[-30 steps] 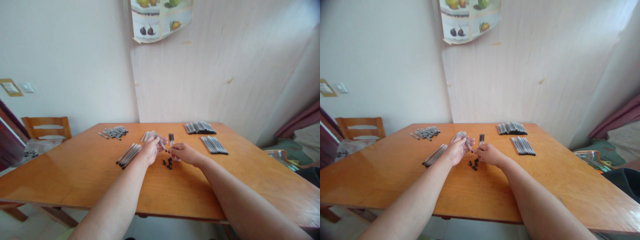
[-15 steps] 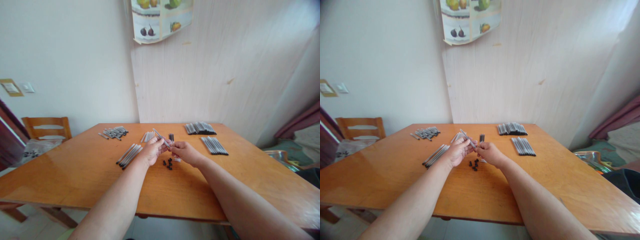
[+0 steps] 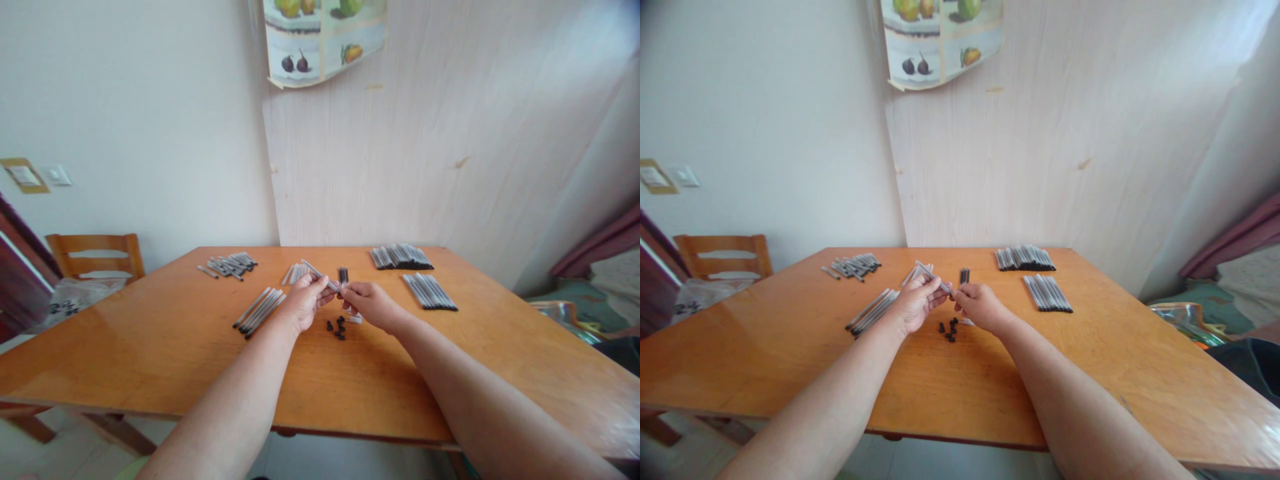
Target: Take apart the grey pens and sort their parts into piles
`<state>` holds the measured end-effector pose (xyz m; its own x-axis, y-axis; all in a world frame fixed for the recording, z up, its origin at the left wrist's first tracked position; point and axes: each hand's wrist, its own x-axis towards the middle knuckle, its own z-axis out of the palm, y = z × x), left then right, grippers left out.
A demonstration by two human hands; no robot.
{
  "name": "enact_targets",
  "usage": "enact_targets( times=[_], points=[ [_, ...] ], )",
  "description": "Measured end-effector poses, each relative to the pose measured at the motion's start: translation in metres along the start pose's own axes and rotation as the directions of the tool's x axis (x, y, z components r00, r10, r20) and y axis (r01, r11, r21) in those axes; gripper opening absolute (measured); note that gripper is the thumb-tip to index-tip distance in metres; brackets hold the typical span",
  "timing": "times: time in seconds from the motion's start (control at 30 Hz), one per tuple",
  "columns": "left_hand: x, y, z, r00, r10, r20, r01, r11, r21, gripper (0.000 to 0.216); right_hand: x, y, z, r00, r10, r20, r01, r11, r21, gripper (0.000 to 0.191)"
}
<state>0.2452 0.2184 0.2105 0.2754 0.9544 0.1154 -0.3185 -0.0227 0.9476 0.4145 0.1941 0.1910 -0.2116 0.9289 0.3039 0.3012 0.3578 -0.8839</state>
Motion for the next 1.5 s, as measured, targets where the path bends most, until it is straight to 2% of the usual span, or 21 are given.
enact_targets(
  times=[0.2,0.37,0.53,0.7,0.83,1.0,1.17,1.33,1.5],
  points=[
    [0.0,-0.0018,0.0001,1.0,0.006,-0.003,-0.006,1.0,0.012,0.024,0.0017,0.0022,-0.0003,0.995,-0.07,-0.074,0.065,0.995,-0.077,0.024],
    [-0.0001,-0.0015,0.0012,1.0,0.01,-0.016,-0.009,1.0,0.013,0.024,0.0021,0.0039,0.0,1.0,-0.026,0.009,0.026,0.998,-0.061,0.029],
    [-0.0018,-0.001,0.004,1.0,0.014,-0.016,-0.013,1.0,0.023,0.023,0.0015,0.0024,0.0005,0.995,-0.063,-0.082,0.055,0.994,-0.093,0.024],
    [-0.0014,-0.0013,0.0039,1.0,0.003,-0.028,-0.003,1.0,0.013,0.024,-0.0001,0.0011,0.0005,0.999,-0.041,0.0,0.041,0.997,-0.068,0.027],
    [-0.0005,-0.0024,0.0033,1.0,0.003,-0.027,-0.003,1.0,0.014,0.025,0.0005,0.0032,0.0006,0.992,-0.087,-0.088,0.075,0.988,-0.135,0.025],
    [-0.001,-0.0029,0.0038,0.999,0.007,-0.049,-0.006,1.0,0.003,0.025,0.0013,0.0051,0.0014,0.999,-0.044,-0.003,0.043,0.996,-0.082,0.025],
    [-0.0023,-0.0028,0.0058,0.999,0.019,-0.048,-0.018,1.0,0.025,0.024,0.0021,0.0054,0.0014,0.992,-0.083,-0.092,0.071,0.989,-0.126,0.023],
    [-0.0009,-0.0043,0.0052,0.998,0.013,-0.067,-0.012,1.0,0.024,0.025,0.0025,0.0063,0.0012,1.0,-0.025,-0.011,0.025,0.998,-0.064,0.024],
    [-0.0003,-0.005,0.0048,0.998,0.008,-0.064,-0.007,1.0,0.02,0.027,0.0026,0.005,0.0011,0.992,-0.076,-0.098,0.062,0.989,-0.131,0.021]
  ],
)
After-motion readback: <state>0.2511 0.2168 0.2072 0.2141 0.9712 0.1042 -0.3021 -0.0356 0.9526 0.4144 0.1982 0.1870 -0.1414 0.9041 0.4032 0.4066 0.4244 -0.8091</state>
